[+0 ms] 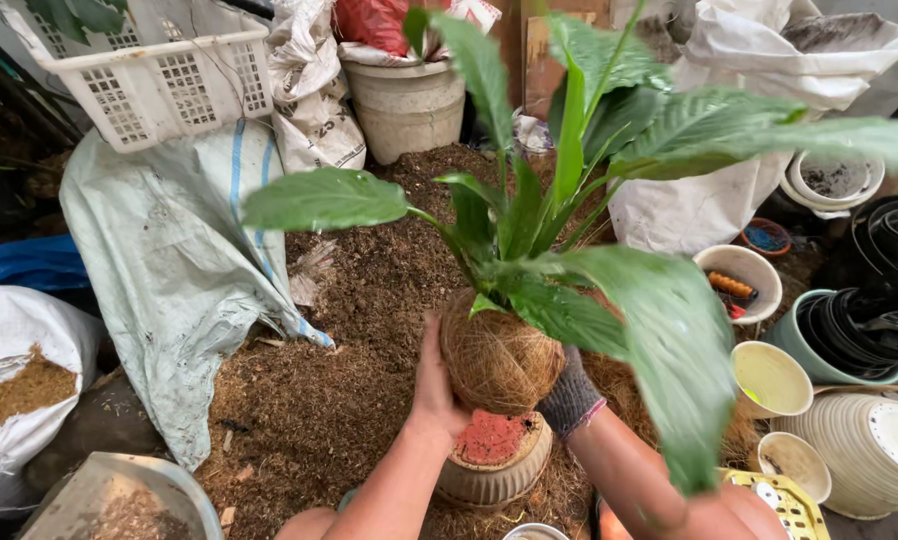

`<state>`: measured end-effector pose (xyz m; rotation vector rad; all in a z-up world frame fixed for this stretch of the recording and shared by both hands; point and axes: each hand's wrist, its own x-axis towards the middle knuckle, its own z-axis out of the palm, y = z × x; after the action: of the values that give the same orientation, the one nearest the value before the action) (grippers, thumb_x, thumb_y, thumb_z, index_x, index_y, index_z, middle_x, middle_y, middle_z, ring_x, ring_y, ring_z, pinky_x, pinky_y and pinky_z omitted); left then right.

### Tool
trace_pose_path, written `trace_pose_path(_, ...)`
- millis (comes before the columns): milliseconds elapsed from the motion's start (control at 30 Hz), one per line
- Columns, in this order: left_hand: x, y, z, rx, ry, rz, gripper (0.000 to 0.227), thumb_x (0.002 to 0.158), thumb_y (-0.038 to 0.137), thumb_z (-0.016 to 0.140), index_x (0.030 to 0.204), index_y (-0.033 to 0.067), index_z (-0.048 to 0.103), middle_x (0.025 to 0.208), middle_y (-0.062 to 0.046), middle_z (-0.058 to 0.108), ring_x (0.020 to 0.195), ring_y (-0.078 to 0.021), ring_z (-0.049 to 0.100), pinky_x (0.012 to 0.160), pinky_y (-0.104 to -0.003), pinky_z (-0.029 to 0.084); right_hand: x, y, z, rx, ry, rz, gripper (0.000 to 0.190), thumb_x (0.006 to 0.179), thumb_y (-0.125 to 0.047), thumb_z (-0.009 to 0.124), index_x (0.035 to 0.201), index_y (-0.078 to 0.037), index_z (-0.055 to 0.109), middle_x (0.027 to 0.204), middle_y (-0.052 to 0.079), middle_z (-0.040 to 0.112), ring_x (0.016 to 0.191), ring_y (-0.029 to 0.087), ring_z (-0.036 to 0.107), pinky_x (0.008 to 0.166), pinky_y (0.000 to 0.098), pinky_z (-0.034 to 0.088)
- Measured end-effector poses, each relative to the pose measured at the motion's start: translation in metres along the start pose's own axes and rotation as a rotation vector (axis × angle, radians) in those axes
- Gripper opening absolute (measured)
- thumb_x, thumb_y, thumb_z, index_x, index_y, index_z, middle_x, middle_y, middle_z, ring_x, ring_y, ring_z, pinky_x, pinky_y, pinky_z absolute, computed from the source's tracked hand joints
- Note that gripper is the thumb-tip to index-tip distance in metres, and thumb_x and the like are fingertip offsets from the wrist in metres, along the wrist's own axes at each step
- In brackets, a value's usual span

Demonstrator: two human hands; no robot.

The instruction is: The person holds a plant with a root ball wrapped in coconut coir and uses twine to tie it securely. They wrap the twine around the base multiple times, adjusting the plant's position to ensure even coverage.

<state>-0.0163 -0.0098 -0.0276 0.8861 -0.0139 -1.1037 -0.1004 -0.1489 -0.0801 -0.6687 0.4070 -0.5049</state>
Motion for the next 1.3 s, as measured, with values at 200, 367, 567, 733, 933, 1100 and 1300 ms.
trace_pose_path(200,-0.001,0.007,0.001,-0.28,-0.076,-0.056,0.093,0.089,0.081,0.031,0.151,0.0139,0.048,0.153,-0.021,0.049,0.14,-0.0418,0.048,0.114,-0.067,0.033,-0.004,-0.034,-0.013,-0.311,0.084,-0.185,0.078,0.092,-0.04,0.066,0.156,-0.004,0.039,0.14,0.017,0.061,0.118,0.028,0.058,0.101,0.0402,0.05)
trace_pose_path(367,0.004,0.007,0.002,-0.292,-0.005,0.043,0.083,0.088,0.076,0.032,0.149,0.0219,0.048,0.15,-0.017,0.053,0.139,-0.0375,0.051,0.113,-0.065,0.038,-0.022,-0.049,-0.009,-0.787,0.062,-0.261,0.081,0.091,-0.04,0.068,0.157,-0.003,0.038,0.14,0.017,0.061,0.118,0.027,0.057,0.1,0.0396,0.05)
trace_pose_path(567,0.009,-0.004,-0.003,-0.166,0.003,0.212,0.081,0.089,0.074,0.035,0.148,0.0199,0.049,0.148,-0.014,0.054,0.141,-0.0353,0.049,0.114,-0.061,0.039,-0.046,-0.052,0.052,-0.935,-0.169,-0.378,0.088,0.083,-0.039,0.079,0.151,0.001,0.04,0.145,0.017,0.057,0.133,0.026,0.056,0.112,0.0371,0.046)
trace_pose_path(733,0.022,-0.023,-0.011,-0.267,0.048,0.273,0.08,0.09,0.07,0.045,0.147,0.014,0.049,0.146,-0.013,0.055,0.139,-0.0344,0.049,0.116,-0.058,0.034,-0.047,-0.051,0.079,-1.094,-0.052,-0.382,0.089,0.072,-0.035,0.086,0.144,0.001,0.047,0.138,0.017,0.064,0.127,0.026,0.059,0.109,0.0388,0.047)
trace_pose_path(933,0.006,-0.019,-0.001,-0.389,0.096,0.304,0.074,0.091,0.066,0.045,0.144,0.014,0.052,0.139,-0.01,0.06,0.132,-0.0321,0.053,0.112,-0.053,0.039,-0.053,-0.052,0.092,-1.011,-0.139,-0.559,0.087,0.077,-0.034,0.085,0.145,0.004,0.046,0.143,0.018,0.059,0.135,0.028,0.055,0.116,0.0398,0.042)
trace_pose_path(1100,0.015,-0.029,-0.005,-0.375,0.056,0.44,0.062,0.095,0.054,0.05,0.139,0.0116,0.055,0.133,-0.008,0.063,0.126,-0.028,0.057,0.11,-0.046,0.044,-0.065,-0.039,0.103,-1.369,0.014,-0.817,0.116,0.062,-0.04,0.095,0.145,0.009,0.032,0.141,0.025,0.044,0.13,0.038,0.044,0.109,0.0456,0.036)
trace_pose_path(1300,0.008,-0.018,-0.006,-0.455,-0.074,0.485,0.066,0.093,0.059,0.051,0.133,0.0077,0.061,0.126,-0.013,0.066,0.118,-0.0303,0.063,0.098,-0.045,0.051,-0.057,-0.045,0.097,-1.156,-0.134,-0.867,0.104,0.068,-0.038,0.092,0.145,0.002,0.036,0.138,0.018,0.051,0.128,0.032,0.051,0.11,0.0418,0.042)
